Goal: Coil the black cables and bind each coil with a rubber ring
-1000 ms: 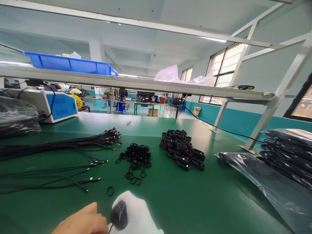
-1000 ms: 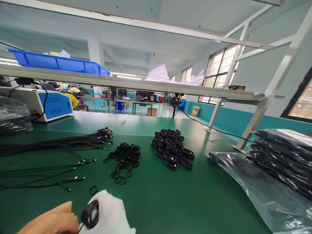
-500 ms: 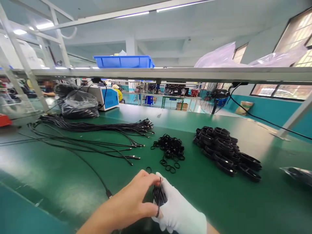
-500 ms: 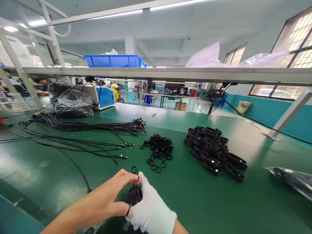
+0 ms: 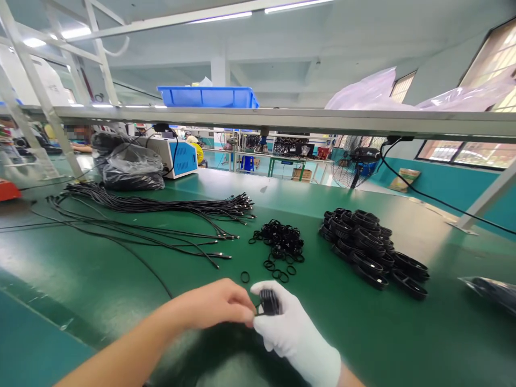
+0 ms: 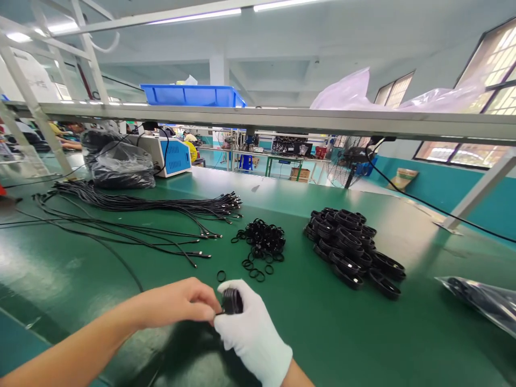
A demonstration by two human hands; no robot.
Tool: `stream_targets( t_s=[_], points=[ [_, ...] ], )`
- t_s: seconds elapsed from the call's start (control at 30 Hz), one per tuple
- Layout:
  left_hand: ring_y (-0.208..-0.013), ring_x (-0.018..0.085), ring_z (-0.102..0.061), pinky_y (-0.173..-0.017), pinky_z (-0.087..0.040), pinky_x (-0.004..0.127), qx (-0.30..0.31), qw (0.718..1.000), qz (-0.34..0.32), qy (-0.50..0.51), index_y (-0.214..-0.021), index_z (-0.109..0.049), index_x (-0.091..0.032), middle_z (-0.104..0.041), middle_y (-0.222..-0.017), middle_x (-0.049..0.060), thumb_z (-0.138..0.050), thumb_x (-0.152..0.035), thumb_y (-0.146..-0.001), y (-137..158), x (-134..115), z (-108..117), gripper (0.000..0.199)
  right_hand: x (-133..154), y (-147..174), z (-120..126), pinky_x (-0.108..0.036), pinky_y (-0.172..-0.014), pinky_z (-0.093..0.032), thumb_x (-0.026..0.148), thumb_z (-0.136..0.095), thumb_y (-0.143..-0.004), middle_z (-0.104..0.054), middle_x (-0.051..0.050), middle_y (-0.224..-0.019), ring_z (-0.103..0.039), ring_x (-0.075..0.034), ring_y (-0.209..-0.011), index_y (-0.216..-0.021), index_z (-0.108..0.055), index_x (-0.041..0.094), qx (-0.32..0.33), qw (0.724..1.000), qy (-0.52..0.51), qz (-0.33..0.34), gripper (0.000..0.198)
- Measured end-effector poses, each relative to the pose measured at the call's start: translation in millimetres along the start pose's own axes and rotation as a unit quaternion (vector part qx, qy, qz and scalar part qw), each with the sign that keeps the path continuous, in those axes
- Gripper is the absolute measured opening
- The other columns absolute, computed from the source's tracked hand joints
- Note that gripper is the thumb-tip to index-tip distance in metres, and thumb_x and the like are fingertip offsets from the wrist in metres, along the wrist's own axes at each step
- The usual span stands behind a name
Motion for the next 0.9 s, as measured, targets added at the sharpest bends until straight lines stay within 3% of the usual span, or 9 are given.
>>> stream_targets(
  t_s=[0.1,0.2,0.33,0.47,0.57,0.63,0.73,0.8,0.9],
  points=[
    [-0.081,0.016,-0.056,-0.072,-0.038,0.024,-0.082,0.994,-0.013,0.070,-0.084,-0.064,-0.018,-0.067,-0.086,-0.001,-0.043,-0.028,-0.082,4.3,1.5,4.3,0.024,1.5,-1.3,-1.3,-0.017,-0.032,-0.018,0.015,-0.050,-0.057,-0.043,0.010,-0.044,-0.031,-0.005,-0.031,-0.089,-0.046,0.019,0.087,0.989,-0.107,-0.056,0.032],
    [-0.079,0.016,-0.056,-0.071,-0.039,0.025,-0.136,0.990,0.000,0.042,-0.080,-0.062,-0.018,-0.066,-0.082,-0.001,-0.041,-0.029,-0.083,11.2,-1.5,-4.5,0.023,0.6,-0.8,-4.5,-0.017,-0.033,-0.025,0.011,-0.053,-0.051,-0.048,0.009,-0.055,-0.038,-0.004,-0.035,-0.084,-0.045,0.019,0.157,0.972,-0.158,-0.071,0.035],
    [-0.075,0.020,-0.054,-0.065,-0.037,0.028,-0.234,0.962,0.018,-0.140,-0.078,-0.063,-0.024,-0.063,-0.076,0.002,-0.038,-0.032,-0.086,23.5,-13.2,-29.5,0.027,0.1,-1.6,-0.9,-0.018,-0.034,-0.023,0.008,-0.048,-0.050,-0.044,0.010,-0.054,-0.035,-0.004,-0.035,-0.086,-0.043,0.020,0.107,0.988,-0.085,-0.075,0.038],
    [-0.067,0.022,-0.054,-0.060,-0.034,0.030,-0.274,0.928,-0.039,-0.251,-0.073,-0.067,-0.025,-0.065,-0.069,0.006,-0.039,-0.027,-0.084,29.0,-23.1,-56.8,0.030,16.8,3.4,13.6,-0.019,-0.044,-0.026,0.005,-0.049,-0.050,-0.039,0.009,-0.060,-0.033,-0.004,-0.050,-0.079,-0.045,0.019,0.057,0.996,0.033,0.063,0.033],
    [-0.065,0.020,-0.057,-0.060,-0.036,0.028,-0.223,0.962,-0.004,-0.158,-0.070,-0.065,-0.024,-0.066,-0.068,0.003,-0.039,-0.023,-0.081,20.3,-16.5,-55.1,0.028,22.8,11.8,17.0,-0.020,-0.050,-0.033,0.005,-0.054,-0.050,-0.049,0.006,-0.071,-0.040,-0.006,-0.057,-0.094,-0.050,0.020,0.131,0.987,0.015,0.092,0.047],
    [-0.065,0.018,-0.058,-0.063,-0.039,0.027,-0.153,0.985,0.022,-0.076,-0.064,-0.062,-0.023,-0.067,-0.066,0.000,-0.037,-0.023,-0.082,11.9,-10.9,-47.1,0.030,19.5,15.7,12.5,-0.020,-0.046,-0.034,0.007,-0.062,-0.051,-0.056,0.004,-0.072,-0.046,-0.007,-0.051,-0.105,-0.046,0.021,0.214,0.973,-0.076,0.049,0.058],
    [-0.063,0.015,-0.056,-0.062,-0.040,0.024,-0.077,0.997,0.008,0.018,-0.060,-0.060,-0.020,-0.065,-0.062,-0.002,-0.038,-0.024,-0.082,5.1,-9.0,-34.8,0.031,14.8,14.8,5.4,-0.020,-0.040,-0.033,0.019,-0.075,-0.050,-0.058,0.005,-0.059,-0.045,-0.007,-0.038,-0.099,-0.044,0.021,0.273,0.934,-0.226,0.049,0.058],
    [-0.063,0.014,-0.053,-0.057,-0.038,0.022,-0.076,0.993,-0.009,0.093,-0.069,-0.061,-0.019,-0.065,-0.068,-0.002,-0.043,-0.024,-0.080,6.0,-10.4,-28.8,0.022,12.4,10.6,4.1,-0.017,-0.037,-0.029,0.030,-0.078,-0.052,-0.054,0.007,-0.049,-0.041,-0.006,-0.033,-0.094,-0.042,0.021,0.280,0.915,-0.280,0.077,0.057],
    [-0.066,0.013,-0.052,-0.055,-0.038,0.020,-0.144,0.966,-0.036,0.214,-0.079,-0.059,-0.017,-0.063,-0.076,-0.001,-0.053,-0.024,-0.076,10.9,-13.7,-25.3,0.009,7.9,5.3,3.7,-0.014,-0.034,-0.026,0.036,-0.076,-0.056,-0.055,0.006,-0.046,-0.041,-0.006,-0.032,-0.093,-0.037,0.023,0.308,0.905,-0.281,0.085,0.056]
  ],
)
Point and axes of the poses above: each hand's wrist, its own y-axis away from the middle knuckle, its own z-axis out of the back of the hand, x = y × z, the point moved 3 cm from there along -y, towards the middle knuckle
